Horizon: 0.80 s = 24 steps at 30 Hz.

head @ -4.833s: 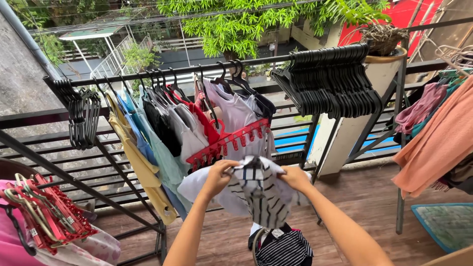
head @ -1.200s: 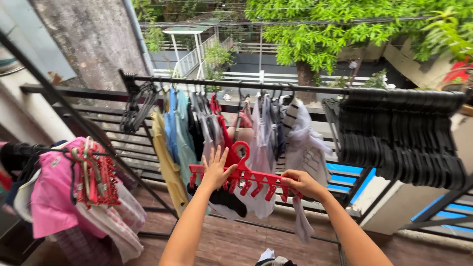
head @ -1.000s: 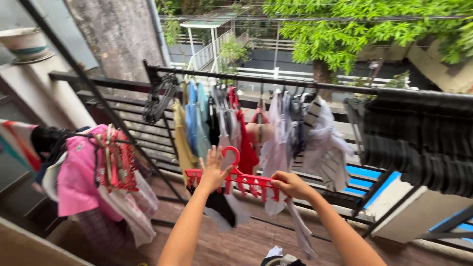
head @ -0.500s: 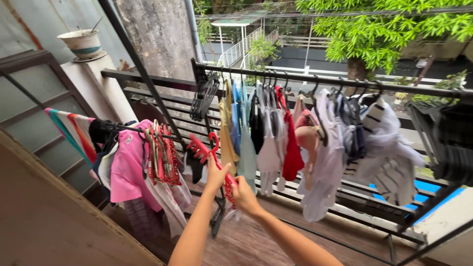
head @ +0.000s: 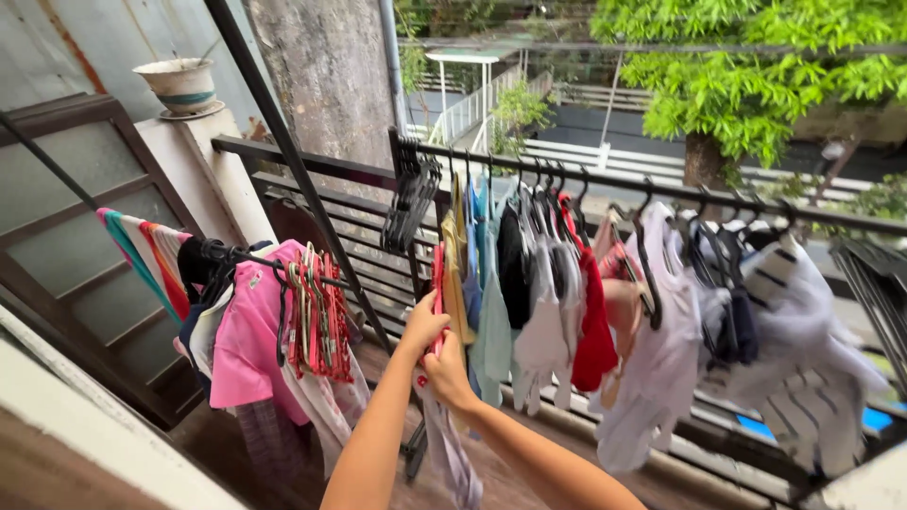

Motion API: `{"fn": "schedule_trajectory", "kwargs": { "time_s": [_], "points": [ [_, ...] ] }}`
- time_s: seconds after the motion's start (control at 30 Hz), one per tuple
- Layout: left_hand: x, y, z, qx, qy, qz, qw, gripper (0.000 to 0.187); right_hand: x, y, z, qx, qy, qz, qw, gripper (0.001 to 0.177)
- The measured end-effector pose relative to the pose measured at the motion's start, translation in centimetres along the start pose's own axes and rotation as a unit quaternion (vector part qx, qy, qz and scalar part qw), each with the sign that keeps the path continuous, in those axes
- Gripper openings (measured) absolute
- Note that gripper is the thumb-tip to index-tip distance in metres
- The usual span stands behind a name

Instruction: Hanging various items of clothing and laundry onto a rack on a balcony using hangers and clips.

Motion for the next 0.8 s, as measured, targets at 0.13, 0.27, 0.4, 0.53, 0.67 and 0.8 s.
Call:
{"fn": "schedule_trajectory", "kwargs": {
  "time_s": [0.13, 0.27, 0.4, 0.53, 0.67, 0.8],
  "points": [
    [4.5, -1.7, -1.3, 0.006, 0.031, -0.081, 0.996, 0.081, -0.7, -3.3, 0.0, 0.007, -0.002, -0.023, 1.0, 0.056],
    [4.6, -7.3, -0.9, -0.006, 0.133, -0.028, 0.991, 0.077, -6.1, -7.8, -1.0, 0.026, -0.036, -0.094, 0.995, 0.048],
    [7.4, -8.1, -3.4, -0.022, 0.068, 0.015, 0.997, 0.069, -8.6, -12.3, -1.9, 0.078, -0.022, -0.089, 0.993, 0.046],
    [7.5, -7.5, -7.5, 0.03, -0.042, 0.103, 0.993, 0.072, -7.7, -18.1, -2.0, 0.126, 0.037, -0.114, 0.985, 0.049],
    [4.7, -6.3, -9.7, 0.061, -0.083, 0.067, 0.992, 0.08, -7.5, -22.5, -1.8, 0.155, 0.107, -0.126, 0.974, 0.046],
    [4.4, -5.4, -10.0, 0.055, -0.097, 0.039, 0.993, 0.08, -3.8, -27.8, -1.6, 0.124, 0.181, -0.07, 0.973, 0.041]
  ]
}}
Point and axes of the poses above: each hand's wrist, its own y-axis away from the middle knuckle, its own z-axis out of the palm, x = y × z, the point moved 7 cm from there along -y, towards the middle knuckle, and after that the axes turned 9 degrees about z, right-handed, at the moved point
